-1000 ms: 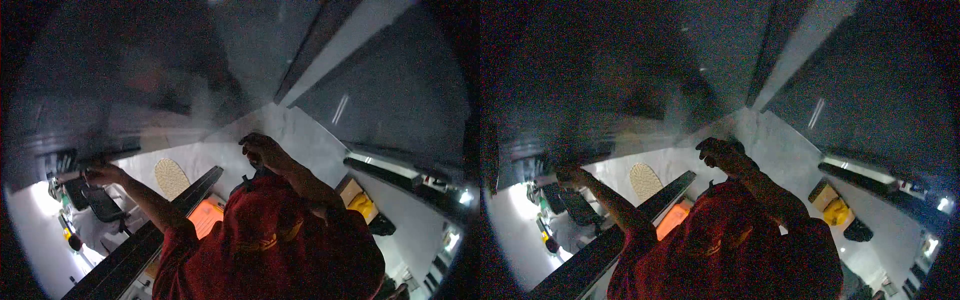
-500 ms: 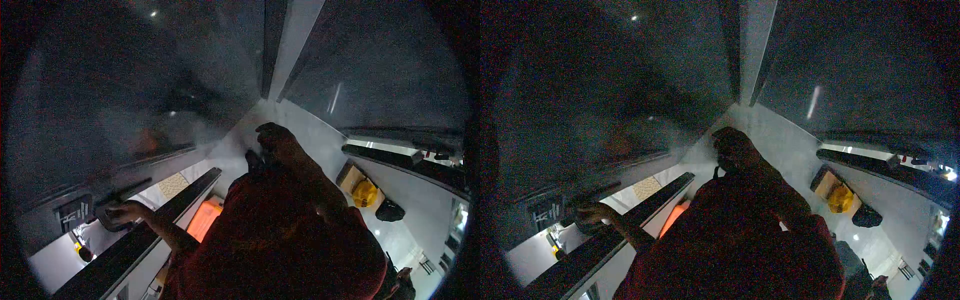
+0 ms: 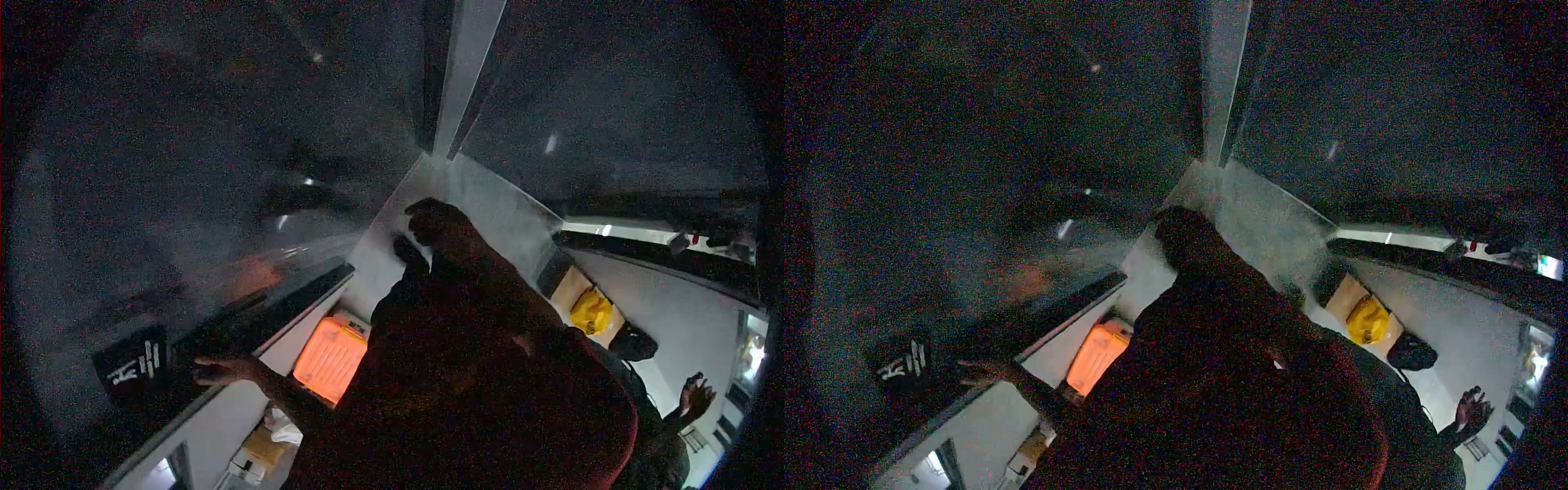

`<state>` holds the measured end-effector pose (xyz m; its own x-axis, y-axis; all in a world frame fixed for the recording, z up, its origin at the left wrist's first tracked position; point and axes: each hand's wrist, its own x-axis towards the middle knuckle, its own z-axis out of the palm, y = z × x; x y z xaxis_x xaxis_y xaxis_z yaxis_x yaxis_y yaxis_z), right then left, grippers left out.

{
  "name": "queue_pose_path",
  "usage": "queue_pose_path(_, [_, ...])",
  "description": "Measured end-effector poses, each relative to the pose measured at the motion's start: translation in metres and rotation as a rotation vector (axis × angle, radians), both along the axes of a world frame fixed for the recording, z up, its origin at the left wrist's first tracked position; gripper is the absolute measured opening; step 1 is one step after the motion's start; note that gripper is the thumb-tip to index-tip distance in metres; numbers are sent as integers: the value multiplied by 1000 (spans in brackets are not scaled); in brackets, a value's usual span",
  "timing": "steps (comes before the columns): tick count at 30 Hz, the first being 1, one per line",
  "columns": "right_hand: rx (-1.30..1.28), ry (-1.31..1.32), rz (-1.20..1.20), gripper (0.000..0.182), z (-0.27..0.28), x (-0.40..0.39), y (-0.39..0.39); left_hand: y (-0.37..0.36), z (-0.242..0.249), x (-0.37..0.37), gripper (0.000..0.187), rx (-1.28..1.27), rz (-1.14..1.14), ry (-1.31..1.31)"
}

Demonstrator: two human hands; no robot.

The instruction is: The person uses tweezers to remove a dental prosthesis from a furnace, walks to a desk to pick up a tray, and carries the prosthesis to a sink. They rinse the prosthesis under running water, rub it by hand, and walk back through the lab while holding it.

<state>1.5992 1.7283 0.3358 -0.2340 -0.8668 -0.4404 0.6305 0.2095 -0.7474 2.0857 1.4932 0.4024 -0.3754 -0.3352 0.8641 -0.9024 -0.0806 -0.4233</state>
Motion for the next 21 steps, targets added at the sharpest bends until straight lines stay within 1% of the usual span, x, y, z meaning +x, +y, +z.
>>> queue_pose_path(1, [-15, 4, 19, 28, -2, 2, 1, 3, 2, -2, 48, 29, -64, 71])
queue_pose_path(2, [-23, 14, 36, 28, 0, 3, 6, -2, -5, 6, 43, 123, -176, 292])
queue_pose_path(4, [-42, 51, 66, 28, 0, 6, 12, 2, -20, 18, 36, 198, -311, 576])
queue_pose_path(7, [1, 145, 143, 29, 18, 2, 23, 17, 3, -34, 31, 173, -375, 764])
queue_pose_path(9, [132, 288, 278, 29, 70, -7, 22, 21, 15, -66, 33, 190, -415, 869])
queue_pose_path(10, [190, 352, 363, 29, 85, -11, 22, 20, 13, -74, 37, 181, -497, 802])
queue_pose_path(11, [49, 801, 357, 31, 59, -13, 27, 21, 4, -73, 41, 164, -558, 724])
queue_pose_path(12, [-143, 1240, 327, 32, 14, -17, 29, 19, -1, -75, 43, 160, -466, 741])
queue_pose_path(14, [-285, 1263, 290, 33, 14, -11, 33, 15, -11, -78, 47, 162, -278, 769])
queue_pose_path(15, [-240, 913, 325, 33, 22, -14, 33, 33, 13, -112, 42, 250, -544, 921])
queue_pose_path(16, [-166, 576, 310, 33, 30, -16, 33, 48, 34, -143, 38, 261, -685, 1012])
queue_pose_path(17, [-114, 256, 274, 33, 19, -16, 33, 63, 55, -174, 35, 265, -828, 1102])
queue_pose_path(18, [-70, 247, 303, 33, 8, -16, 35, 71, 56, -177, 33, 305, -766, 1179])
queue_pose_path(19, [-26, 238, 333, 33, 4, -14, 35, 82, 58, -189, 32, 342, -806, 1275])
queue_pose_path(20, [-38, 531, 425, 34, 8, -8, 33, 91, 60, -203, 30, 374, -852, 1371])
queue_pose_path(21, [-72, 660, 502, 34, 13, 0, 24, 94, 60, -216, 29, 373, -885, 1331])
